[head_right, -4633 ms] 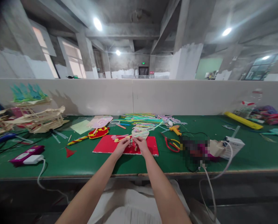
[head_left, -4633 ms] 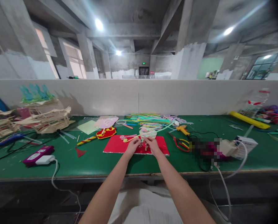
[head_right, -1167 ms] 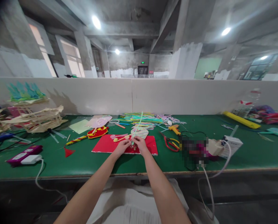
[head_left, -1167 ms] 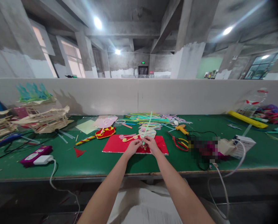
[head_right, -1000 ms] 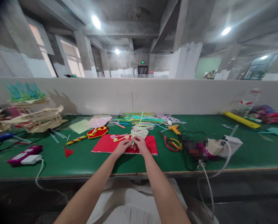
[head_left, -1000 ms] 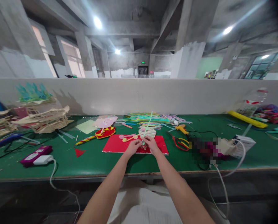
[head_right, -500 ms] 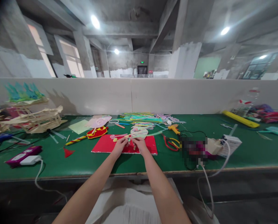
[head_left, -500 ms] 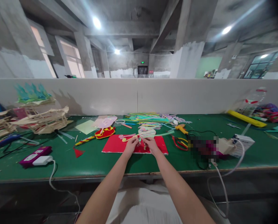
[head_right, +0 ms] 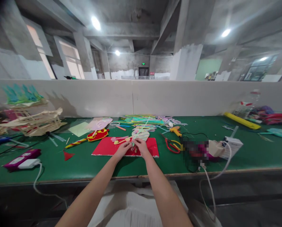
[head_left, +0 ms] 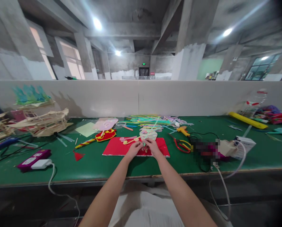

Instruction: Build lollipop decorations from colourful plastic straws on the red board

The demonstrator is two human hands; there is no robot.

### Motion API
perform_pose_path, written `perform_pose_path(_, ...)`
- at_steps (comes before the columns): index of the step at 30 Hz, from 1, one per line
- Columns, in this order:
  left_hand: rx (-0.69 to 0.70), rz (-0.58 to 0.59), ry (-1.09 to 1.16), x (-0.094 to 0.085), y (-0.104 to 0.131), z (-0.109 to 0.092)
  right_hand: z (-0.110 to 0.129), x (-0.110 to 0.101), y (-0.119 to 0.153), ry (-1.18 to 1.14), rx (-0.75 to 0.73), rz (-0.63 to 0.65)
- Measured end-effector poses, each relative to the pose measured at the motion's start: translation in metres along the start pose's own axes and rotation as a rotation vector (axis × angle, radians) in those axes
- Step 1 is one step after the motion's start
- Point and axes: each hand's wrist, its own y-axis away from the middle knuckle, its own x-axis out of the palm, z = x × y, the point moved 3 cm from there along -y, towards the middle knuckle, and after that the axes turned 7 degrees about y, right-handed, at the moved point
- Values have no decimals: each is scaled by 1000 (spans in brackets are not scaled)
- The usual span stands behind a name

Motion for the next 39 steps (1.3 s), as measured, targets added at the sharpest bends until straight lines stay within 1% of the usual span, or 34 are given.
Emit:
perform_pose_path(4,-12,73,-27,1,0,0,0,1,0,18,-17,22)
perform_pose_path(11,-20,72,-12,2,1,-2,0,1,2,-20,17,37)
perform_pose_path(14,-17,28,18,-2,-1,0,0,0,2,-31,18,11)
perform_pose_path(18,13,-97,118,-10,-2,3,-1,-1,1,-1,7,-17)
perform_pose_path(21,23,-138,165,-12,-2,4,-2,0,2,18,6,-19)
perform_pose_path(23,14,-147,156,-11,-1,4,-2,0,2,22,10,-14)
perform_pose_path(28,-12,-83,48,-5,-1,2,0,-2,1,15,-13,-17)
perform_pose_path(33,-17,-75,21,-2,0,-1,0,-1,1,-25,-5,9)
perform_pose_path(39,7,-26,-41,-1,0,-3,-1,-2,-1,-32,-30,-20)
